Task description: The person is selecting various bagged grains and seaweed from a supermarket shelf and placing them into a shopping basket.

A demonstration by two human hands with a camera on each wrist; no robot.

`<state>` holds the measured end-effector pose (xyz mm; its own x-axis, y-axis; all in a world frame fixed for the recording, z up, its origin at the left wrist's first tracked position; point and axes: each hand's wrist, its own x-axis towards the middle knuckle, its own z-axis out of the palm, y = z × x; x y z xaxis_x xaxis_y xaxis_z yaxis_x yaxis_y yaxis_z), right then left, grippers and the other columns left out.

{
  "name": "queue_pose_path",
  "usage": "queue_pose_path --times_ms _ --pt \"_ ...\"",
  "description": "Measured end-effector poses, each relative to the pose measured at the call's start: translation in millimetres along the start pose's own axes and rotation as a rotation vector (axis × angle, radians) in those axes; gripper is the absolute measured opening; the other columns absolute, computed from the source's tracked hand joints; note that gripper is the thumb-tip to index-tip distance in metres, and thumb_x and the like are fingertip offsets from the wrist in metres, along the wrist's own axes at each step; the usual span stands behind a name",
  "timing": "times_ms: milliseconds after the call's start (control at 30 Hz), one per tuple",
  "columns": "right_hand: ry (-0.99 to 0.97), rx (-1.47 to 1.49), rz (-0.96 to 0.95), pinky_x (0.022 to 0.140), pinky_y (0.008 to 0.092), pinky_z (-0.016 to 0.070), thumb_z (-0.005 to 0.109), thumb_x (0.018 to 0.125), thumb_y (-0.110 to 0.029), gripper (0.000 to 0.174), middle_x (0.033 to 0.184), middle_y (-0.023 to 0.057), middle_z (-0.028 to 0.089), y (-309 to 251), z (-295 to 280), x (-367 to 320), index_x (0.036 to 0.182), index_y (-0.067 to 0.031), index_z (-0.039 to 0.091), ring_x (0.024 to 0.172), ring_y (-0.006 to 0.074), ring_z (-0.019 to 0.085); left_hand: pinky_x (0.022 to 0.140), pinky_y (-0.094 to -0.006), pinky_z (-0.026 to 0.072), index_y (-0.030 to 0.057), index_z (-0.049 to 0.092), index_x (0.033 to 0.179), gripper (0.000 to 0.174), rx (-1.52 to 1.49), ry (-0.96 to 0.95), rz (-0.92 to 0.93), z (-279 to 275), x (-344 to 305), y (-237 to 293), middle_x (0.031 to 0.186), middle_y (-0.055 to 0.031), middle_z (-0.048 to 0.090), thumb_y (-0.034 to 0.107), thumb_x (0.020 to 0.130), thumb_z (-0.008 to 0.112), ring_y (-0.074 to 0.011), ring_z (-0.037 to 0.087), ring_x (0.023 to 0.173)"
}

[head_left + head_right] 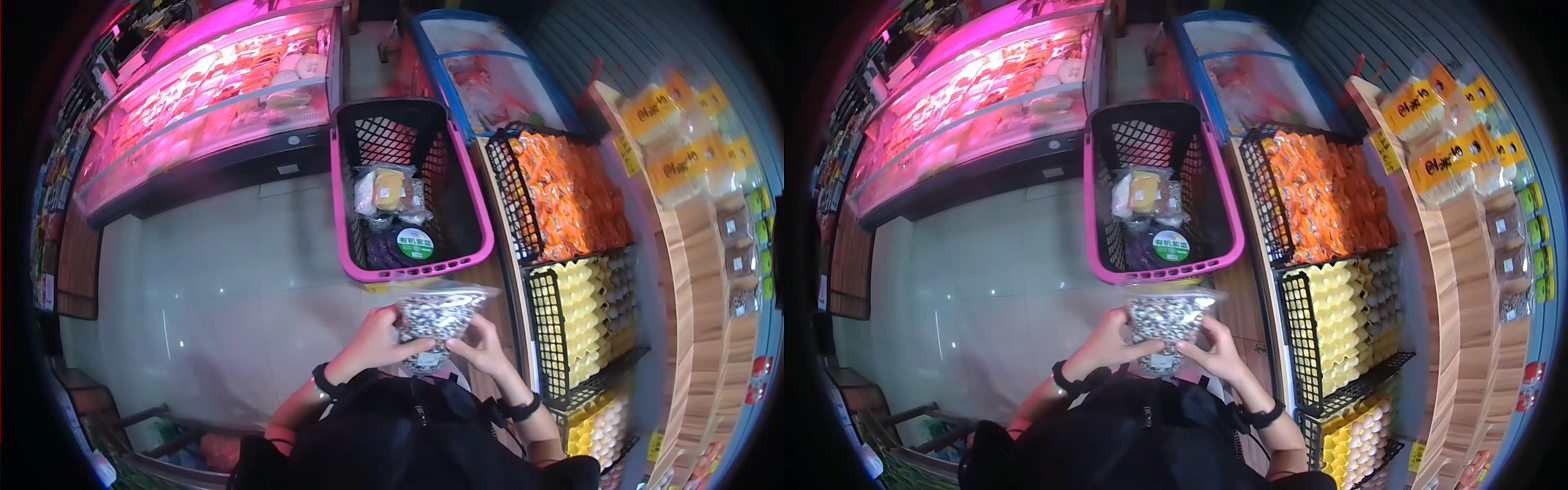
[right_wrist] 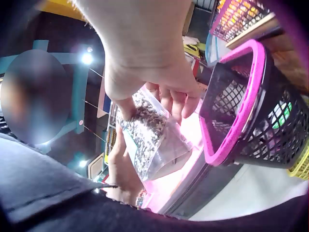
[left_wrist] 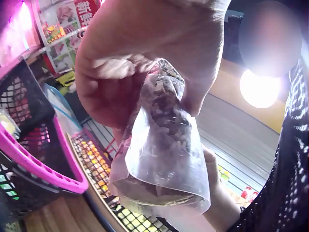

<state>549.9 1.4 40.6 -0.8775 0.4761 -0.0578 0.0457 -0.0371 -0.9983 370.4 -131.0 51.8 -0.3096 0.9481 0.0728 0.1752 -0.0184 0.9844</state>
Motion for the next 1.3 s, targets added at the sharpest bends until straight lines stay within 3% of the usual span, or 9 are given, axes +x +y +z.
queue_pose_path --times_ms 267,533,700,833,1000,1100,1200,1267,1300 --pt "-0.130 0.061 0.064 0.071 0.0245 0.0443 0.074 0.077 -0.009 0.020 0.084 -0.0012 0.059 13.8 40.0 107.7 0.089 -0.0018 0.060 0.080 0.0071 0.053 0.089 -0.0296 0.0450 -0.0014 0.051 0.119 0.043 -0.360 0.329 -0.179 -43.1 -5.7 -39.1 0.113 -0.0069 0.059 0.018 0.084 0.067 -0.0122 0.055 0.102" --pt "-0.191 0.093 0.344 0.072 0.0220 0.0452 0.064 0.085 -0.007 0.015 0.088 -0.0012 0.064 21.2 -18.0 180.8 0.099 -0.0004 0.062 0.079 0.0047 0.056 0.088 -0.0291 0.0460 0.0001 0.049 0.121 0.047 -0.416 0.312 -0.324 -49.4 81.7 -54.6 0.111 -0.0059 0.060 0.021 0.083 0.069 -0.0121 0.056 0.102" --pt "-0.013 0.196 0.259 0.074 0.0217 0.0451 0.064 0.085 -0.007 0.015 0.088 0.0007 0.064 50.9 -67.0 234.5 0.099 -0.0006 0.062 0.080 0.0063 0.057 0.092 -0.0299 0.0445 -0.0001 0.049 0.120 0.060 -0.261 0.236 -0.331 -45.8 171.2 -72.3 0.113 -0.0089 0.060 0.026 0.074 0.077 -0.0144 0.057 0.104" --pt "0.151 0.367 0.329 0.069 0.0246 0.0464 0.064 0.086 -0.012 0.011 0.079 0.0002 0.061 82.9 -96.7 278.1 0.092 -0.0026 0.062 0.075 0.0090 0.057 0.073 -0.0248 0.0485 0.0011 0.055 0.114 0.054 -0.252 0.190 -0.415 -43.9 234.4 -123.3 0.098 -0.0037 0.064 0.033 0.075 0.075 -0.0083 0.058 0.082" --pt "0.139 0.389 0.664 0.071 0.0332 0.0476 0.065 0.083 -0.040 0.035 0.090 0.0041 0.062 122.2 -106.9 301.9 0.101 -0.0107 0.057 0.084 0.0170 0.060 0.080 -0.0280 0.0494 -0.0003 0.058 0.111 0.050 -0.216 0.202 -0.402 -66.6 278.7 -170.8 0.102 -0.0077 0.064 0.027 0.073 0.076 -0.0129 0.061 0.089" --pt "0.258 0.365 0.710 0.067 0.0324 0.0432 0.069 0.079 -0.039 0.040 0.093 0.0024 0.056 136.9 -95.2 300.3 0.104 -0.0110 0.055 0.081 0.0142 0.051 0.085 -0.0322 0.0479 -0.0052 0.052 0.116 0.067 -0.054 0.344 -0.521 -79.4 304.2 -184.8 0.108 -0.0140 0.062 0.033 0.069 0.079 -0.0201 0.059 0.097" --pt "0.307 0.384 0.711 0.071 0.0306 0.0455 0.065 0.085 -0.031 0.034 0.097 0.0039 0.061 125.9 -95.2 287.4 0.110 -0.0121 0.052 0.085 0.0150 0.058 0.089 -0.0352 0.0458 -0.0087 0.045 0.120 0.081 -0.105 0.355 -0.589 -92.7 325.8 -275.4 0.113 -0.0194 0.058 0.038 0.064 0.081 -0.0257 0.057 0.103" --pt "0.229 0.593 0.696 0.074 0.0306 0.0464 0.060 0.088 -0.028 0.032 0.104 0.0070 0.061 115.1 -101.7 276.4 0.114 -0.0116 0.051 0.091 0.0168 0.059 0.090 -0.0341 0.0448 -0.0092 0.047 0.119 0.078 0.002 0.354 -0.615 -90.9 342.3 -222.1 0.114 -0.0198 0.057 0.036 0.065 0.081 -0.0267 0.056 0.105" --pt "0.163 0.676 0.685 0.077 0.0312 0.0471 0.056 0.091 -0.025 0.029 0.106 0.0085 0.061 98.8 -107.9 272.0 0.115 -0.0098 0.050 0.093 0.0176 0.059 0.090 -0.0349 0.0442 -0.0087 0.048 0.119 0.078 0.099 0.296 -0.630 -92.5 353.9 -250.3 0.117 -0.0207 0.057 0.037 0.065 0.080 -0.0285 0.056 0.107"
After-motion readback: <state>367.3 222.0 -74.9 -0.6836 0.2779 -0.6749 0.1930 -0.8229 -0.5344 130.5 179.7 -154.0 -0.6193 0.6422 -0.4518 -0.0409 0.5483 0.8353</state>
